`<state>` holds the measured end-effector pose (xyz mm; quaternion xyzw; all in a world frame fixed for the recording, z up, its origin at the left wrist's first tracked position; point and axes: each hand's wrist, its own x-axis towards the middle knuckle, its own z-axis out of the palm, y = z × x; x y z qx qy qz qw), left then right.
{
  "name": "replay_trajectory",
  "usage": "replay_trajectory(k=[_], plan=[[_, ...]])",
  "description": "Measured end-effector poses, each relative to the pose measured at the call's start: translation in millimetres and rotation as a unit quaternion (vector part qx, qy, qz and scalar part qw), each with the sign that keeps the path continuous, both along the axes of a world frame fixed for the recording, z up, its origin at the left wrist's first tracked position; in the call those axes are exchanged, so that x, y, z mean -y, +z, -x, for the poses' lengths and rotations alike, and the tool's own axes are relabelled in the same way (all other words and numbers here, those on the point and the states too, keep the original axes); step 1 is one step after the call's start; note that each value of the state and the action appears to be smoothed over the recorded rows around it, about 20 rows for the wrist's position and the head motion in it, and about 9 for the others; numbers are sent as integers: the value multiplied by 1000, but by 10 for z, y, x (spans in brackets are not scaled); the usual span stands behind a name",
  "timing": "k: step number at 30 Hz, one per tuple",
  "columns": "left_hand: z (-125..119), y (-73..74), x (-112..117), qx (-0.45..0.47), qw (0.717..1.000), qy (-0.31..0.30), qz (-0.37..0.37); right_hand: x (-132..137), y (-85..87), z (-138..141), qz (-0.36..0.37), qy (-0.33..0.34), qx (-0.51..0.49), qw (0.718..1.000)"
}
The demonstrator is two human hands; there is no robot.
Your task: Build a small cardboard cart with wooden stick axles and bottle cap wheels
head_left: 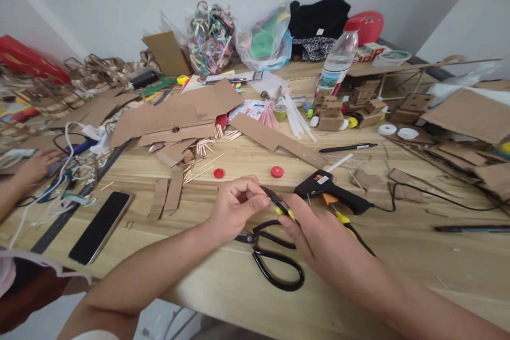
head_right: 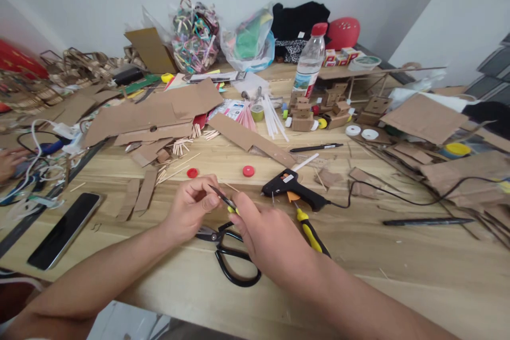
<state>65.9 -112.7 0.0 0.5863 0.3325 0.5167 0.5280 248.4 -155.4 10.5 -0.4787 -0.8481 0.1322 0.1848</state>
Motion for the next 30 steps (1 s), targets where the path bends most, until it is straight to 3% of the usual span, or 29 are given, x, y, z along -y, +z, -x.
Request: replay_trajectory(k=[6, 12, 17, 22, 27, 30], plan=[[7, 26, -6, -28, 999, -7, -42, 9, 41, -17, 32, -1, 28, 999], [-38, -1, 32, 27, 999, 0, 23, -14, 22, -18, 59, -3, -1, 998], [5, 30, -5, -19, 999, -29, -10, -5, 47, -30, 68, 10, -7, 998], [-21, 6, 23, 27, 998, -23, 45, -20, 5, -12, 62, 4, -29, 998], [9, 39, -6, -24, 999, -28, -7, -12, 29, -22, 81, 4, -12, 997], [5, 27, -2, -7, 999, -33, 17, -17, 41, -16, 91, 9, -11, 996]])
